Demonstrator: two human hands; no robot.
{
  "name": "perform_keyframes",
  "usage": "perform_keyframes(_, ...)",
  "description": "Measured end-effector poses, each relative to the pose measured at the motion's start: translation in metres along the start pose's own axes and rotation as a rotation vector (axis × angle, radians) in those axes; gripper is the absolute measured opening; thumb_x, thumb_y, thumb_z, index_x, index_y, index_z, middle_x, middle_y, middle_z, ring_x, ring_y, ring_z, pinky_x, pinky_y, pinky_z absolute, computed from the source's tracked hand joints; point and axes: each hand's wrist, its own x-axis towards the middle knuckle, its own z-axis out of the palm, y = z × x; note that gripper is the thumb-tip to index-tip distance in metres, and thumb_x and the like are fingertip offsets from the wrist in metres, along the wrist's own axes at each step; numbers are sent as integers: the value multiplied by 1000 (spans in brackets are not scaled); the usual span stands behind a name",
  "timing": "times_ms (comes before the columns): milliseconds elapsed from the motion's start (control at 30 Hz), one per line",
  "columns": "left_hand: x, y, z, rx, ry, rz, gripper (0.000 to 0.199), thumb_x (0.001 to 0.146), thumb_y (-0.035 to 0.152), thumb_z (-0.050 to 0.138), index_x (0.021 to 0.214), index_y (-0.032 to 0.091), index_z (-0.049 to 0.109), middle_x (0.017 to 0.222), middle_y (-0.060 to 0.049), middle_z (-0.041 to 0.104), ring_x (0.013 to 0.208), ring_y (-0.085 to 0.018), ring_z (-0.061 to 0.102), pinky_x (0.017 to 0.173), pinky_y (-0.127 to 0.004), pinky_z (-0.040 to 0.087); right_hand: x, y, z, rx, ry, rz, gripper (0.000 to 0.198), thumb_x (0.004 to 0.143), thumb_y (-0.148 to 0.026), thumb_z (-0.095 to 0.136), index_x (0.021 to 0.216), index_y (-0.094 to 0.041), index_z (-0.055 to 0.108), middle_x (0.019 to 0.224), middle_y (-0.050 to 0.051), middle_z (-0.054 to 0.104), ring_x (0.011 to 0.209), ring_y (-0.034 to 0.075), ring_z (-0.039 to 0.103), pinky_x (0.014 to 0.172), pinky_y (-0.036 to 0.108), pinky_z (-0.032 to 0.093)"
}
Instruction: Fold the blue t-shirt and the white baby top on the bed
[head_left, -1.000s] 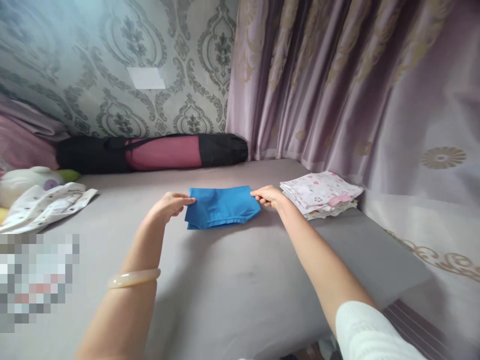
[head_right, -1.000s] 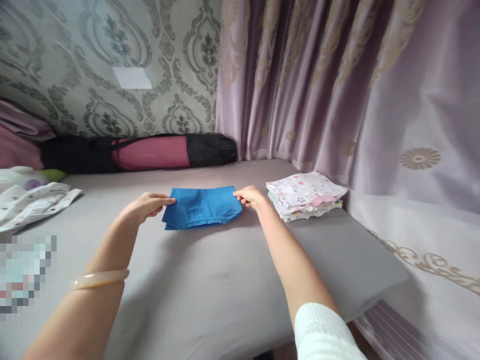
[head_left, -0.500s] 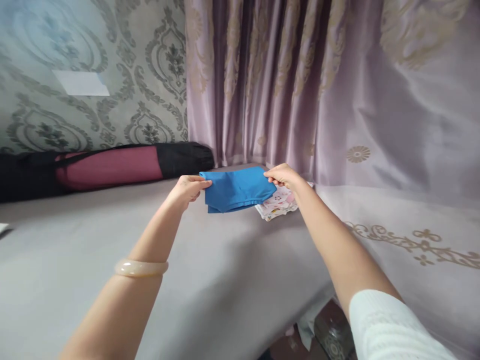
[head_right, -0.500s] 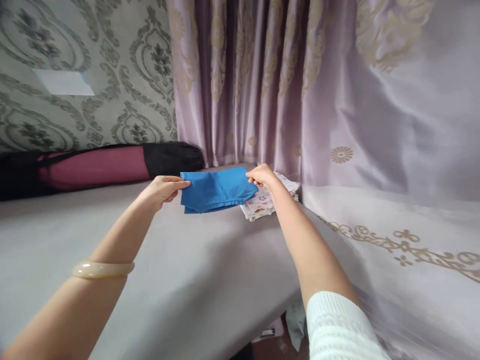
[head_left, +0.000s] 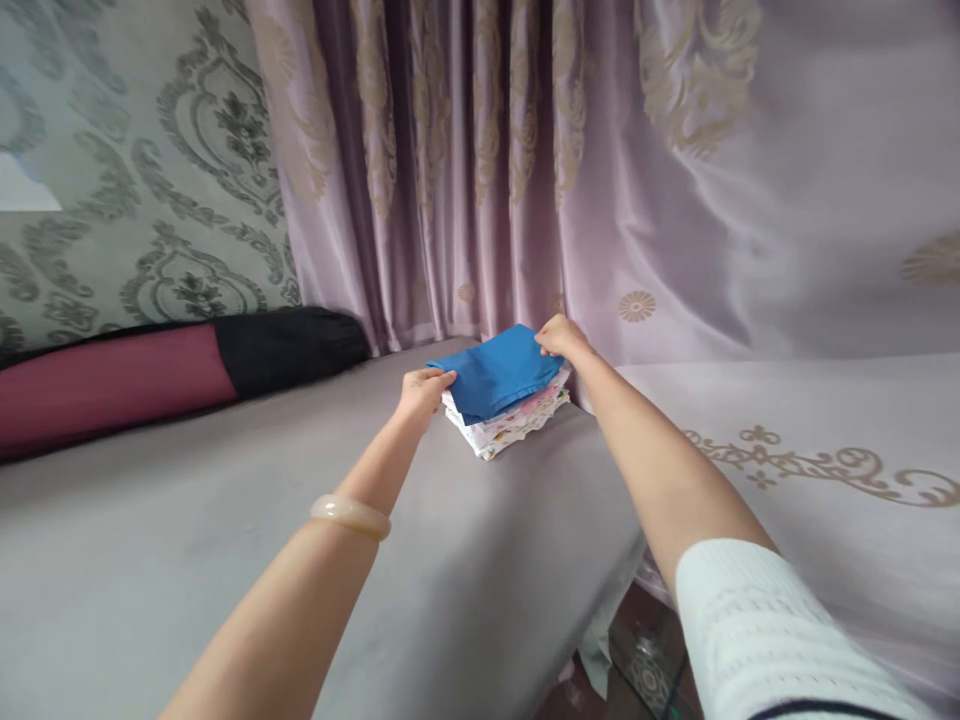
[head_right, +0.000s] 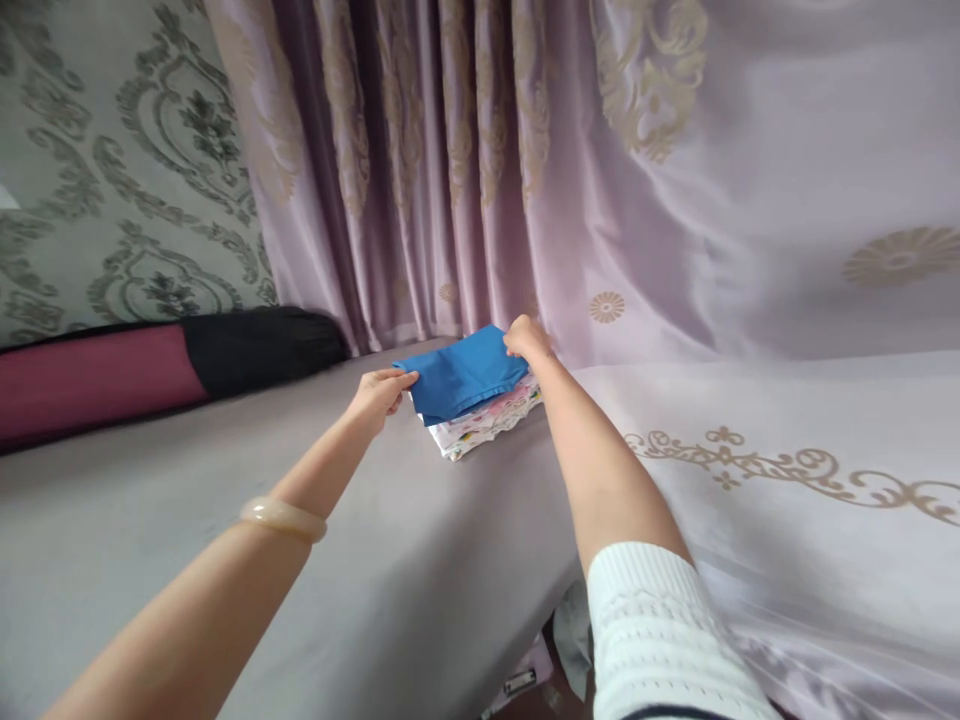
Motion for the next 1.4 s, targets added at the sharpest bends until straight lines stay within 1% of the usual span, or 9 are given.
perform_keyframes(233,10,-25,32,-59,25,-74,25,73,22,66,55,17,49,43,7,39,34,-4,26,38,-21,16,13,12,5,-133,120,-15,25,89,-17,51,103,-17,71,92,11,73,104,22,64,90,33,46)
perform_keyframes(433,15,-43,46,-60,39,-148,18,73,24,69,64,15,56,48,5,46,33,-4,28,38,-21,21,20,17,17,-203,155,-12,30,92,-19,47,114,-15,67,115,17,67,112,26,60,91,35,45)
perform_keyframes(567,21,-52,47,-28,37,-165,21,75,25,67,60,16,54,45,7,41,32,-4,27,38,-21,21,21,22,21,-228,147,-6,31,94,-21,46,116,-16,67,119,16,65,112,26,60,91,36,45)
perform_keyframes(700,27,-60,45,30,21,-166,24,77,25,63,58,17,52,41,7,39,31,-5,28,37,-21,21,21,25,26,-243,134,9,31,95,-22,44,117,-14,66,119,18,64,112,28,59,91,37,45)
perform_keyframes(800,29,-66,42,88,14,-155,17,76,27,65,64,16,59,41,6,43,34,-7,35,39,-21,27,21,27,32,-250,130,19,32,96,-23,44,115,-13,66,119,19,64,111,28,60,90,37,45)
perform_keyframes(867,28,-68,39,125,14,-133,14,73,28,67,75,14,65,46,3,51,39,-10,44,42,-22,33,20,28,36,-254,136,23,32,96,-23,43,114,-12,67,118,20,64,111,29,60,89,37,45)
perform_keyframes(1067,18,-69,27,252,-27,-5,38,75,25,64,112,17,61,67,-1,67,61,-15,61,55,-22,42,19,34,53,-261,160,44,33,97,-20,38,111,-11,67,116,21,65,109,29,62,87,36,45)
perform_keyframes(1267,3,-74,9,460,-89,104,34,83,29,53,113,15,60,77,-5,70,69,-17,63,58,-24,43,15,33,76,-252,183,24,36,95,-14,35,115,-13,64,112,19,66,107,27,62,88,35,43)
perform_keyframes(1400,-6,-81,-12,485,-69,94,33,83,32,50,110,15,60,76,-5,70,69,-17,63,59,-24,44,9,30,94,-234,192,-32,37,97,-26,34,117,-14,64,121,17,63,118,27,53,99,38,36)
